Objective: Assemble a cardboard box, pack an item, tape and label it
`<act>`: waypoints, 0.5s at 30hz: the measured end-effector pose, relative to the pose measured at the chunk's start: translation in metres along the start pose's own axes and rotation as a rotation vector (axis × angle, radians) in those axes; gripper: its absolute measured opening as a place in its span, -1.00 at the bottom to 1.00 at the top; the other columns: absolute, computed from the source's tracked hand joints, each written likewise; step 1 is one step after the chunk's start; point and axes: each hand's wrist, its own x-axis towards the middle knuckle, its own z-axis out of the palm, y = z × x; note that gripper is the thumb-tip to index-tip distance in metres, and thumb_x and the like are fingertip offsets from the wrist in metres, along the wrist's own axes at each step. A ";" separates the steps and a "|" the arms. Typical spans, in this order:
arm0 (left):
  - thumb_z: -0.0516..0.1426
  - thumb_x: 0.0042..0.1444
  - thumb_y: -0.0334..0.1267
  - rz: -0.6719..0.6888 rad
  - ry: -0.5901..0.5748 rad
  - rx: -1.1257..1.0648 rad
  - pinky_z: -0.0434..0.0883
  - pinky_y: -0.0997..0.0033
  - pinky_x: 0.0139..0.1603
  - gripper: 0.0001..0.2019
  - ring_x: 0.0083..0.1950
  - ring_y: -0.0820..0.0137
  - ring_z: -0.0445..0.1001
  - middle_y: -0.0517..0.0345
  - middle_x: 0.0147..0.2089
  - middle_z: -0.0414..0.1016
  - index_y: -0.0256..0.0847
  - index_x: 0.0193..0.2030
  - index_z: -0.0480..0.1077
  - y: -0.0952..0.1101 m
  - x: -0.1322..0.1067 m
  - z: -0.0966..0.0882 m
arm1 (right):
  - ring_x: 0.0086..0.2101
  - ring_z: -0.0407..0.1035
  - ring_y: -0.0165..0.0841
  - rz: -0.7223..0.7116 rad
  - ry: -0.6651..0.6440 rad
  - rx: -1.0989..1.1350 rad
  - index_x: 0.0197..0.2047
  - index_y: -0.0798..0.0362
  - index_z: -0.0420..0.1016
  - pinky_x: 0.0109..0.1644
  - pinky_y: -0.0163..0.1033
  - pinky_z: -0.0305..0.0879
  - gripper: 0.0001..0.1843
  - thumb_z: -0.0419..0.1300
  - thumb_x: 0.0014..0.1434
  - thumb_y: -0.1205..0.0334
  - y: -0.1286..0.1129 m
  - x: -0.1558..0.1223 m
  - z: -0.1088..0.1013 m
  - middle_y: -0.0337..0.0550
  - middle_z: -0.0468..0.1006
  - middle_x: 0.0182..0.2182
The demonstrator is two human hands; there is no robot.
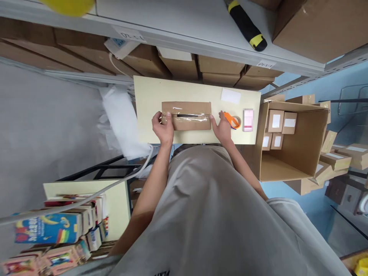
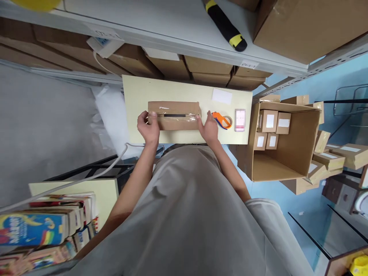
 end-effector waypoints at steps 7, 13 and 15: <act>0.50 0.22 -0.09 -0.056 -0.101 -0.145 0.61 0.06 0.43 -0.54 0.17 0.15 0.72 -0.15 0.16 0.73 -0.28 0.17 0.64 -0.019 0.023 -0.003 | 0.15 0.69 0.15 0.195 -0.085 -0.040 0.73 0.36 0.13 0.28 0.16 0.59 0.06 -0.22 0.67 -0.43 -0.032 0.020 0.040 0.43 0.74 0.21; 0.54 0.16 -0.10 -0.135 -0.232 -0.350 0.67 0.08 0.34 -0.58 0.08 0.17 0.75 -0.11 0.06 0.78 -0.28 0.07 0.71 -0.033 0.029 -0.018 | 0.30 0.55 -0.03 0.082 0.060 -0.007 0.60 0.19 0.41 0.43 0.08 0.48 -0.23 -0.27 0.75 -0.11 -0.022 0.006 0.029 0.32 0.59 0.36; 0.51 0.19 -0.13 -0.153 -0.268 -0.347 0.68 0.06 0.33 -0.65 0.09 0.15 0.75 -0.09 0.04 0.79 -0.26 0.04 0.73 -0.030 0.026 -0.023 | 0.27 0.54 -0.04 0.097 0.166 -0.011 0.52 0.18 0.49 0.45 0.08 0.45 -0.32 -0.16 0.73 -0.08 -0.030 0.002 0.029 0.31 0.58 0.30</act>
